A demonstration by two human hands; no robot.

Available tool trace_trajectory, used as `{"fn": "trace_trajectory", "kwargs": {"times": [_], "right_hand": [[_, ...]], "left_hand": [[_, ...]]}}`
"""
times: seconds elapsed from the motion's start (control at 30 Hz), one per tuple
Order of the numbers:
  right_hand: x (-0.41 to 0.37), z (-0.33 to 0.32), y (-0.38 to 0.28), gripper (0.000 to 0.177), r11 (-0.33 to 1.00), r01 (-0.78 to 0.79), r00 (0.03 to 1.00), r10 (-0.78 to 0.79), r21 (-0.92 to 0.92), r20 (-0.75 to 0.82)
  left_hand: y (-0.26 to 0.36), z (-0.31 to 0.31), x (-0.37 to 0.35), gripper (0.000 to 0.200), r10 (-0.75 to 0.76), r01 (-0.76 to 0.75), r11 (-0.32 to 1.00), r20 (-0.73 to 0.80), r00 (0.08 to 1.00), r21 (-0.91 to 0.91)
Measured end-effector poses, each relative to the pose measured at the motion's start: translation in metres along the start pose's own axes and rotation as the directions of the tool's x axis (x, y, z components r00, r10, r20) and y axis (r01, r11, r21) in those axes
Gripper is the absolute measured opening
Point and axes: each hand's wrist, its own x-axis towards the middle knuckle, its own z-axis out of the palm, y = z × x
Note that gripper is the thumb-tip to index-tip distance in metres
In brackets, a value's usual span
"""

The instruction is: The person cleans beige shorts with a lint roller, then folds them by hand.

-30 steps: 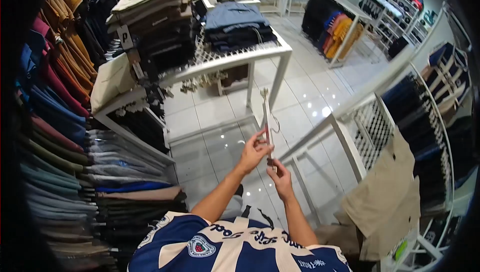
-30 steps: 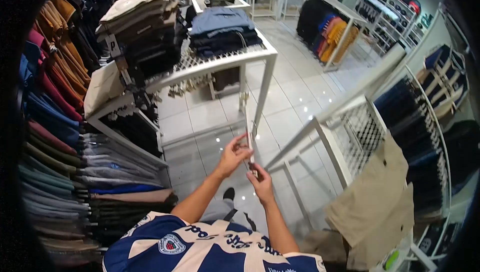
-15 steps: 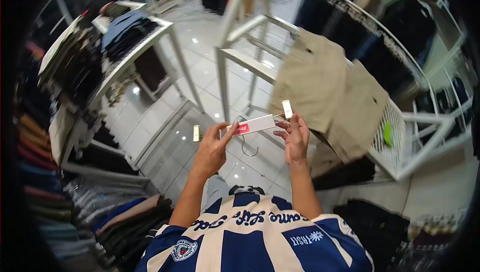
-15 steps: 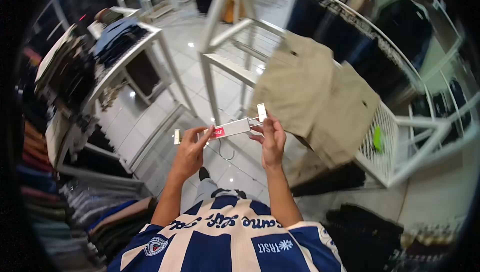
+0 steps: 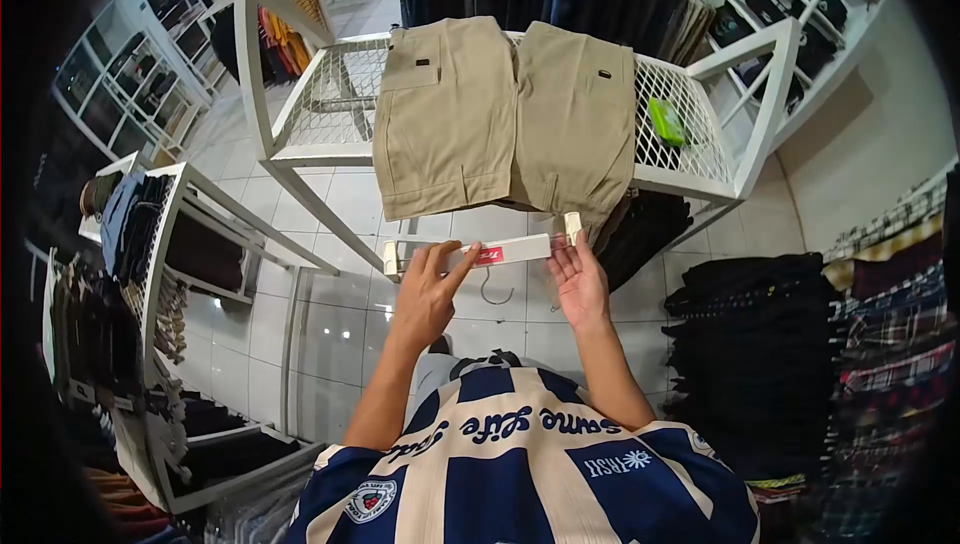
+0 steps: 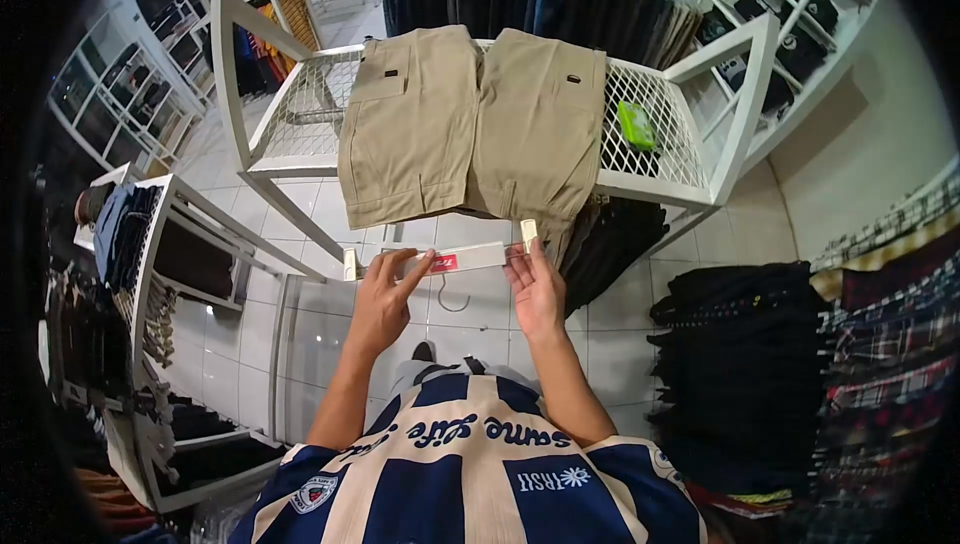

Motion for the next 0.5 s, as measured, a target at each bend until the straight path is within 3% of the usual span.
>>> {"fn": "trace_trajectory", "kwargs": {"times": [0.13,0.17,0.2,0.27,0.33,0.4,0.43,0.47,0.5], "right_hand": [[-0.001,-0.009,0.001,0.027,0.983,0.176,0.981,-0.179,-0.053,-0.069],[0.0,-0.01,0.001,0.028,0.978,0.202,0.976,-0.205,-0.042,-0.076],[0.001,-0.012,0.0,0.028,0.978,0.207,0.975,-0.209,-0.035,-0.078],[0.004,-0.018,0.0,0.029,0.979,0.181,0.98,-0.188,-0.093,-0.062],[0.007,-0.025,0.006,0.031,0.976,0.198,0.979,-0.202,-0.09,-0.037],[0.01,-0.028,0.013,0.031,0.973,0.222,0.973,-0.225,-0.058,-0.057],[0.011,-0.028,0.016,0.031,0.97,0.235,0.969,-0.239,-0.057,-0.07],[0.012,-0.026,0.021,0.032,0.976,0.208,0.972,-0.213,-0.058,-0.098],[0.012,-0.025,0.024,0.032,0.982,0.181,0.974,-0.187,-0.059,-0.126]], "left_hand": [[-0.004,0.004,0.009,0.07,0.032,-0.033,0.992,-0.016,0.999,-0.121],[-0.005,0.002,0.012,0.063,0.025,-0.041,0.973,-0.074,0.997,-0.227],[-0.009,-0.001,0.015,0.056,0.013,-0.056,0.942,-0.131,0.991,-0.33],[-0.031,-0.001,0.018,0.051,-0.017,-0.056,0.93,-0.194,0.981,-0.364],[-0.065,0.011,0.019,0.052,-0.3,0.12,0.907,-0.419,0.857,-0.403],[-0.095,0.025,0.027,0.055,-0.648,0.34,0.69,-0.336,0.683,-0.64],[-0.117,0.038,0.029,0.062,-0.73,0.404,0.542,-0.174,0.661,-0.737],[-0.135,0.044,0.031,0.059,-0.763,0.462,0.277,0.1,0.639,-0.842],[-0.144,0.044,0.032,0.054,-0.695,0.442,0.121,0.243,0.677,-0.889]]}}
